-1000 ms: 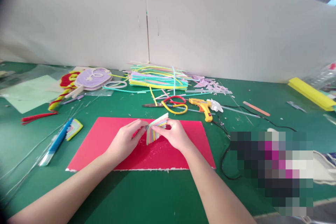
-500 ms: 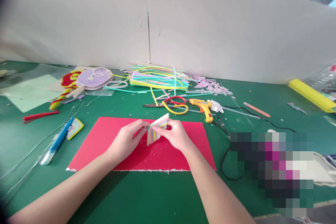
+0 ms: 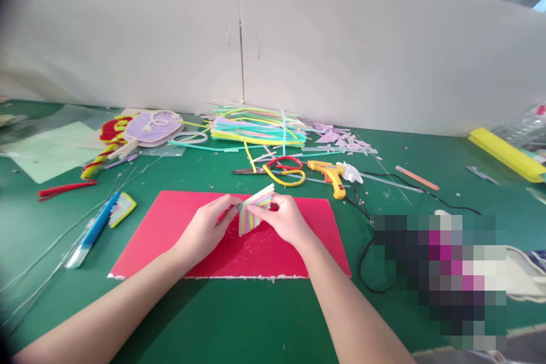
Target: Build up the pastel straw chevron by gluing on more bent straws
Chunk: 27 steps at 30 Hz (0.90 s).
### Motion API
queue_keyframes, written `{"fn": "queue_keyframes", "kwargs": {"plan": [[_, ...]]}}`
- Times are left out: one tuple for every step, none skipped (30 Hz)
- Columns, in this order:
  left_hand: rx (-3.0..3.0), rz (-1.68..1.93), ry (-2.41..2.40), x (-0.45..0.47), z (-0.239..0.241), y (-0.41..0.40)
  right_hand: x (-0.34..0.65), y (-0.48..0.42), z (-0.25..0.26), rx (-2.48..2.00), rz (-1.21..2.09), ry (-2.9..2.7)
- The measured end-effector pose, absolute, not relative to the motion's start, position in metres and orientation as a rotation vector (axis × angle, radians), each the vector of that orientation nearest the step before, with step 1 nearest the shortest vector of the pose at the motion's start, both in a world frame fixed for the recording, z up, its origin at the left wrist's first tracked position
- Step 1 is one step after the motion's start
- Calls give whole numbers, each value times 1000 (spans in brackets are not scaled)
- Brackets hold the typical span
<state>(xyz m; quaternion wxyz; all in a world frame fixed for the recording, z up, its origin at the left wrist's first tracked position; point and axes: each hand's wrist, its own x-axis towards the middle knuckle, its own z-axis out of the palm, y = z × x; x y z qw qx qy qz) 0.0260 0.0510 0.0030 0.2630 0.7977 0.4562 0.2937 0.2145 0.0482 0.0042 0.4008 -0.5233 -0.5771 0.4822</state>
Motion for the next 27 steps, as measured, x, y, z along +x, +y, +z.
{"fn": "queue_keyframes", "kwargs": {"plan": [[2147,788,1245,26,3,50,215,48,4,-1321,1217,-1457],[2133,782,1254,27,4,50,215,48,4,-1317,1215,-1457],[2116,777,1261,27,4,49,215,49,4,-1311,1214,-1461],[2100,773,1266,27,5,49,215,49,4,-1303,1214,-1468],[2087,772,1270,28,5,49,215,49,4,-1293,1220,-1478],[2078,769,1271,28,6,49,215,49,4,-1284,1231,-1486],[2075,770,1272,28,6,49,215,49,4,-1277,1241,-1493],[2077,776,1275,28,6,49,215,49,4,-1275,1248,-1497],[2083,784,1275,28,6,49,214,49,5,-1278,1249,-1497],[2092,794,1273,28,5,50,214,48,5,-1285,1245,-1495],[2104,806,1271,28,4,50,214,48,5,-1293,1237,-1491],[2118,818,1269,28,4,50,214,48,5,-1301,1231,-1488],[2134,828,1268,28,3,50,214,48,5,-1306,1229,-1486],[2149,832,1268,28,3,50,214,48,6,-1308,1232,-1484],[2160,835,1270,28,3,50,214,48,6,-1309,1236,-1483],[2166,836,1272,28,3,50,214,47,6,-1309,1239,-1482],[2166,835,1272,28,3,49,214,47,6,-1309,1238,-1483],[2163,836,1272,28,4,49,214,47,6,-1309,1234,-1484],[2160,839,1271,28,4,49,214,47,6,-1310,1231,-1485],[2157,843,1272,28,4,49,214,47,6,-1312,1230,-1486],[2157,847,1274,28,4,49,214,47,6,-1313,1231,-1486],[2159,850,1277,28,4,49,214,48,6,-1315,1233,-1485],[2161,851,1279,28,4,49,214,48,6,-1317,1235,-1483],[2163,852,1278,28,3,50,214,48,5,-1319,1235,-1481],[2163,852,1275,28,3,50,214,48,5,-1320,1233,-1481],[2163,851,1273,28,3,50,214,48,6,-1320,1231,-1480],[2163,851,1273,28,3,50,214,48,6,-1319,1232,-1479]]}}
